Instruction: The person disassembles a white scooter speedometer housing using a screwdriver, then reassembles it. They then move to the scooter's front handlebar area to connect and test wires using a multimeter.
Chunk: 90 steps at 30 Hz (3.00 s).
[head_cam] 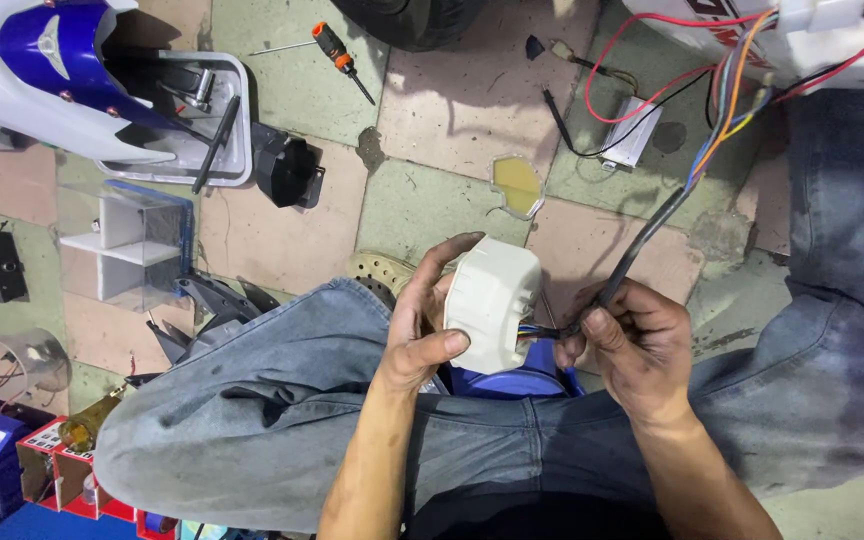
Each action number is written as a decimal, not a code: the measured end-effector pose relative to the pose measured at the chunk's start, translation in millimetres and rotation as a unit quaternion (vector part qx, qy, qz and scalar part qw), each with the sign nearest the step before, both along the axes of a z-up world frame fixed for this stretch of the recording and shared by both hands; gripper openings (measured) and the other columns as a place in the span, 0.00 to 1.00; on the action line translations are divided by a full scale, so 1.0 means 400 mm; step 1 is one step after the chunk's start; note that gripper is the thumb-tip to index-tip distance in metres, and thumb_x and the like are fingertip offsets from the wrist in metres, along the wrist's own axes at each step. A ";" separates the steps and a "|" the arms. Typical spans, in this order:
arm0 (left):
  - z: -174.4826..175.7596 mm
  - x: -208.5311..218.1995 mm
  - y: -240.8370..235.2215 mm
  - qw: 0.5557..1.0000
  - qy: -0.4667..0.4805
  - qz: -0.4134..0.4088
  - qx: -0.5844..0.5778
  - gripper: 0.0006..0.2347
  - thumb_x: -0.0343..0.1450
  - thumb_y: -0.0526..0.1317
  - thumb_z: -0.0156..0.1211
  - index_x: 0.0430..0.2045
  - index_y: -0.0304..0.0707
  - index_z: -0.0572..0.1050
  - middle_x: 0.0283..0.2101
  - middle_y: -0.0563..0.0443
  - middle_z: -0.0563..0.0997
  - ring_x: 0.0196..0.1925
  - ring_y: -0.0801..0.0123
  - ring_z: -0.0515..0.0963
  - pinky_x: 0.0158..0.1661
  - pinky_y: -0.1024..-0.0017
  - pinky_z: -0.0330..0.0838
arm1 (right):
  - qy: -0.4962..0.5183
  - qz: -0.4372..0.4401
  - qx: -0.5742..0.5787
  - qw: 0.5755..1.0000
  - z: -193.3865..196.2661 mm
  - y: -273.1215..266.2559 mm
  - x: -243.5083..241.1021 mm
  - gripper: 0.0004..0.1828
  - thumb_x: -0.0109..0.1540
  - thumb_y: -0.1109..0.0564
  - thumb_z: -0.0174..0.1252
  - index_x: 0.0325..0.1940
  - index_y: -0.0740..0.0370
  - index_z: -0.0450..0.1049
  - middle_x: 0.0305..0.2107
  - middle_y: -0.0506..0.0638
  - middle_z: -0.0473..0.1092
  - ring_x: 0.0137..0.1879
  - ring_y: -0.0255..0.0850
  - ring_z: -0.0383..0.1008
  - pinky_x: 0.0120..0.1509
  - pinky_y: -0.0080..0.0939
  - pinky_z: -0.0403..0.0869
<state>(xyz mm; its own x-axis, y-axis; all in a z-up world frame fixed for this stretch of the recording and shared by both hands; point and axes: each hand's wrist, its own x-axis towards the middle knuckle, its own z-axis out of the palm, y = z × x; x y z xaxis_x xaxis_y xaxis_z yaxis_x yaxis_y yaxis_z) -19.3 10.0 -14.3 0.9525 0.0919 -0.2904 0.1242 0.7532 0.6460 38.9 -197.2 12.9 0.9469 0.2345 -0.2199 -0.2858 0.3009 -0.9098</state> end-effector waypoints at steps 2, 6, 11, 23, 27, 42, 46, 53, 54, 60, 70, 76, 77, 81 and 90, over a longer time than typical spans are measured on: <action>-0.005 0.001 -0.001 1.000 0.003 0.005 0.013 0.47 0.53 0.45 0.74 0.70 0.28 0.58 0.52 0.38 0.81 0.51 0.63 0.83 0.48 0.68 0.81 | 0.020 0.004 -0.007 1.000 0.004 -0.001 0.003 0.07 0.63 0.64 0.60 0.34 0.74 0.75 0.18 0.58 0.71 0.20 0.40 0.75 0.23 0.40 0.80; -0.002 0.016 0.004 0.999 0.020 0.021 0.042 0.46 0.54 0.48 0.72 0.69 0.30 0.59 0.51 0.40 0.81 0.49 0.65 0.82 0.47 0.68 0.80 | 0.016 0.106 -0.110 0.988 -0.041 -0.013 0.062 0.09 0.64 0.61 0.59 0.38 0.74 0.78 0.21 0.62 0.75 0.25 0.45 0.78 0.28 0.43 0.79; -0.053 0.013 0.000 0.985 0.079 0.135 -0.077 0.36 0.58 0.40 0.57 0.68 0.31 0.64 0.50 0.35 0.81 0.46 0.55 0.84 0.45 0.63 0.81 | 0.135 0.445 -0.514 0.720 -0.138 0.012 0.119 0.30 0.69 0.45 0.48 0.35 0.77 0.79 0.24 0.71 0.74 0.29 0.55 0.74 0.40 0.54 0.72; 0.054 0.027 0.022 0.979 0.059 0.124 0.153 0.44 0.58 0.52 0.62 0.71 0.30 0.57 0.68 0.23 0.65 0.60 0.41 0.72 0.60 0.48 0.68 | 0.079 0.537 -0.632 0.553 -0.534 -0.095 -0.051 0.21 0.58 0.43 0.61 0.40 0.62 0.84 0.34 0.60 0.81 0.49 0.56 0.83 0.50 0.57 0.82; 0.086 0.023 0.024 0.952 0.033 0.135 0.272 0.49 0.56 0.42 0.76 0.72 0.35 0.51 0.63 0.36 0.72 0.53 0.58 0.77 0.53 0.65 0.71 | 0.130 0.536 -0.670 0.497 -0.582 -0.099 -0.047 0.14 0.57 0.52 0.59 0.38 0.62 0.84 0.34 0.58 0.81 0.51 0.58 0.82 0.53 0.59 0.79; 0.123 0.019 0.021 0.828 0.016 0.152 0.540 0.45 0.52 0.49 0.80 0.65 0.31 0.64 0.59 0.33 0.78 0.60 0.38 0.79 0.57 0.52 0.73 | -0.012 0.249 -0.518 0.818 -0.069 -0.081 0.012 0.14 0.73 0.51 0.48 0.47 0.59 0.78 0.35 0.64 0.76 0.50 0.61 0.78 0.58 0.58 0.73; 0.140 0.023 0.034 0.841 0.032 0.095 0.532 0.40 0.65 0.55 0.64 0.68 0.29 0.55 0.66 0.32 0.71 0.67 0.46 0.76 0.62 0.58 0.76 | 0.125 0.274 -0.387 0.872 -0.182 -0.213 -0.182 0.13 0.67 0.49 0.50 0.47 0.60 0.71 0.33 0.52 0.76 0.38 0.40 0.78 0.51 0.38 0.75; 0.031 0.014 0.050 0.972 0.102 0.203 -0.061 0.36 0.59 0.40 0.49 0.69 0.35 0.62 0.65 0.37 0.72 0.59 0.49 0.74 0.43 0.61 0.78 | 0.181 0.166 -0.614 0.750 0.031 -0.309 -0.198 0.32 0.53 0.43 0.66 0.63 0.41 0.71 0.49 0.49 0.79 0.54 0.40 0.78 0.59 0.42 0.71; 0.022 0.008 0.049 0.972 0.104 0.203 -0.059 0.36 0.59 0.40 0.49 0.69 0.35 0.62 0.65 0.37 0.72 0.59 0.49 0.74 0.43 0.61 0.78 | 0.183 0.168 -0.613 0.750 0.058 -0.372 -0.176 0.32 0.53 0.43 0.66 0.63 0.41 0.71 0.49 0.49 0.79 0.54 0.40 0.78 0.59 0.42 0.71; 0.012 0.013 0.036 0.926 0.120 0.304 -0.189 0.22 0.74 0.46 0.53 0.56 0.25 0.73 0.53 0.34 0.81 0.56 0.50 0.80 0.56 0.57 0.75 | 0.039 0.313 -0.712 0.627 0.235 -0.501 -0.007 0.26 0.54 0.46 0.63 0.57 0.30 0.83 0.44 0.31 0.86 0.53 0.26 0.84 0.61 0.30 0.76; 0.014 0.004 0.041 0.940 0.083 0.238 -0.228 0.25 0.75 0.46 0.56 0.64 0.27 0.67 0.58 0.33 0.78 0.56 0.48 0.79 0.56 0.50 0.75 | -0.152 0.298 -0.557 0.760 0.264 -0.408 0.023 0.23 0.54 0.49 0.61 0.52 0.51 0.83 0.42 0.45 0.83 0.42 0.32 0.85 0.53 0.29 0.76; 0.011 0.007 0.035 0.943 0.088 0.237 -0.217 0.26 0.74 0.46 0.57 0.63 0.25 0.68 0.57 0.32 0.78 0.56 0.49 0.80 0.56 0.57 0.75 | -0.156 0.286 -0.563 0.760 0.272 -0.387 0.018 0.21 0.55 0.49 0.61 0.51 0.50 0.83 0.41 0.45 0.83 0.41 0.32 0.85 0.50 0.29 0.76; 0.012 0.007 0.036 0.944 0.081 0.232 -0.223 0.26 0.74 0.46 0.57 0.64 0.24 0.67 0.58 0.32 0.78 0.56 0.49 0.80 0.56 0.57 0.75 | -0.155 0.293 -0.572 0.750 0.266 -0.401 0.016 0.22 0.54 0.47 0.61 0.52 0.47 0.83 0.40 0.43 0.84 0.40 0.30 0.85 0.49 0.29 0.75; 0.019 0.009 0.037 0.944 0.085 0.234 -0.215 0.26 0.74 0.46 0.58 0.64 0.25 0.67 0.58 0.33 0.78 0.56 0.51 0.80 0.56 0.59 0.75 | -0.138 0.276 -0.564 0.766 0.277 -0.390 0.014 0.22 0.54 0.50 0.63 0.52 0.49 0.83 0.31 0.45 0.82 0.27 0.31 0.80 0.39 0.27 0.72; 0.088 0.022 0.055 0.978 0.046 0.199 0.028 0.35 0.67 0.49 0.66 0.67 0.27 0.63 0.61 0.38 0.73 0.57 0.62 0.75 0.55 0.75 0.71 | -0.051 0.316 -0.605 0.729 0.291 -0.430 -0.005 0.23 0.55 0.45 0.59 0.53 0.39 0.85 0.44 0.35 0.86 0.48 0.26 0.85 0.56 0.31 0.74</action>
